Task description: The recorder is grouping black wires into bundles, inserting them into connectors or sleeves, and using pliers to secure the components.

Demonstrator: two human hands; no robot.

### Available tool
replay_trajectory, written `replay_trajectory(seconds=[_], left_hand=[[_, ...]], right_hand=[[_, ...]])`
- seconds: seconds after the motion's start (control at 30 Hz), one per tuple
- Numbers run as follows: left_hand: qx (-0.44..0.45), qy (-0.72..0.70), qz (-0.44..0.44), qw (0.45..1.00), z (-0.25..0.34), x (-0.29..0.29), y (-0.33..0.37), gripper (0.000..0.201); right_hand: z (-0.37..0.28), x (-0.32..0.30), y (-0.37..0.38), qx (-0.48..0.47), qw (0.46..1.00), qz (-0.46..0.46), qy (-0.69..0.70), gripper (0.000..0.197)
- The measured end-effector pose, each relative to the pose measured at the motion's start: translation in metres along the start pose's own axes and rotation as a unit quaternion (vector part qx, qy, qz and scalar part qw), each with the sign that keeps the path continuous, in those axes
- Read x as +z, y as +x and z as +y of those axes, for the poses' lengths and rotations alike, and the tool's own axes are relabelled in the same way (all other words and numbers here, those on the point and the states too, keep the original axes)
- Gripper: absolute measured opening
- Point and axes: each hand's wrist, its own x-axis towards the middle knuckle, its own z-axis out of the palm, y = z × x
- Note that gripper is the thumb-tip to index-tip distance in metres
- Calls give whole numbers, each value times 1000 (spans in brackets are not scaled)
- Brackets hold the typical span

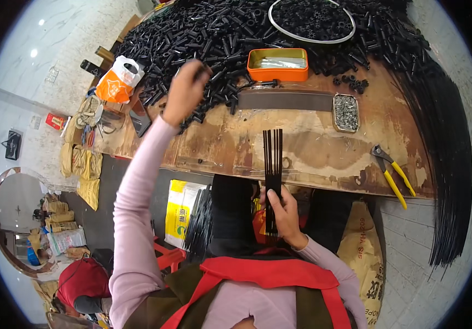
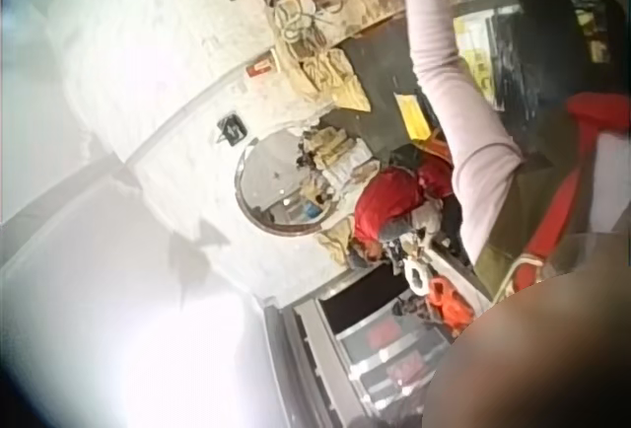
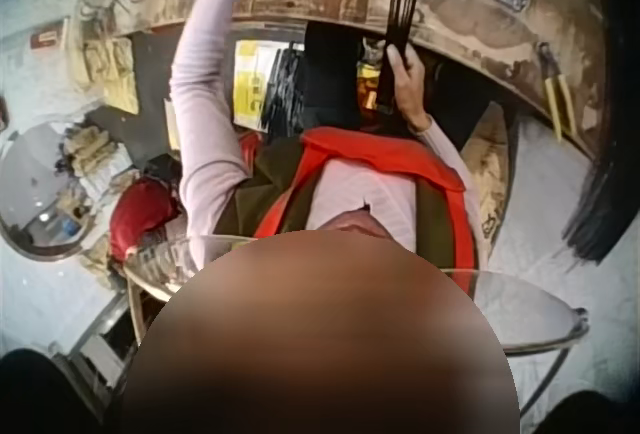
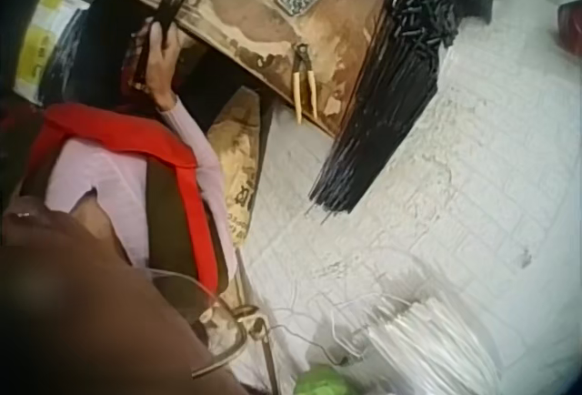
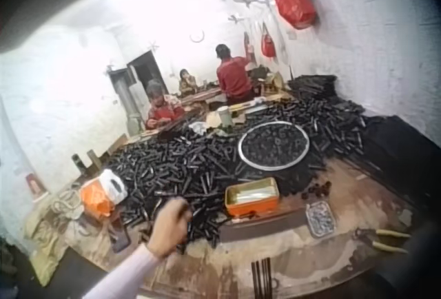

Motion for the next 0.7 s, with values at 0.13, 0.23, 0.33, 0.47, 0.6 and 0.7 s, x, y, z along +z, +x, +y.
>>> replay_trajectory(seconds=[0.13,0.23,0.33,0.47,0.6,0.7], left_hand=[[-93,-15,-77,993,40,16,-50,18],[42,131,-100,986,43,18,-54,22],[134,189,-162,959,33,19,-50,26],[227,130,-53,964,46,9,-48,25],[-38,-209,-132,968,98,31,-66,24],[-131,-396,-258,871,146,24,-77,20]], right_hand=[[0,-1,3,-15,1000,5,-23,22],[-1,1,3,-25,999,6,-36,23],[-1,4,1,-31,999,12,-37,23],[0,5,-4,-46,998,24,-35,25],[10,7,-12,-35,999,23,-1,50],[14,2,-12,-5,996,4,85,62]])
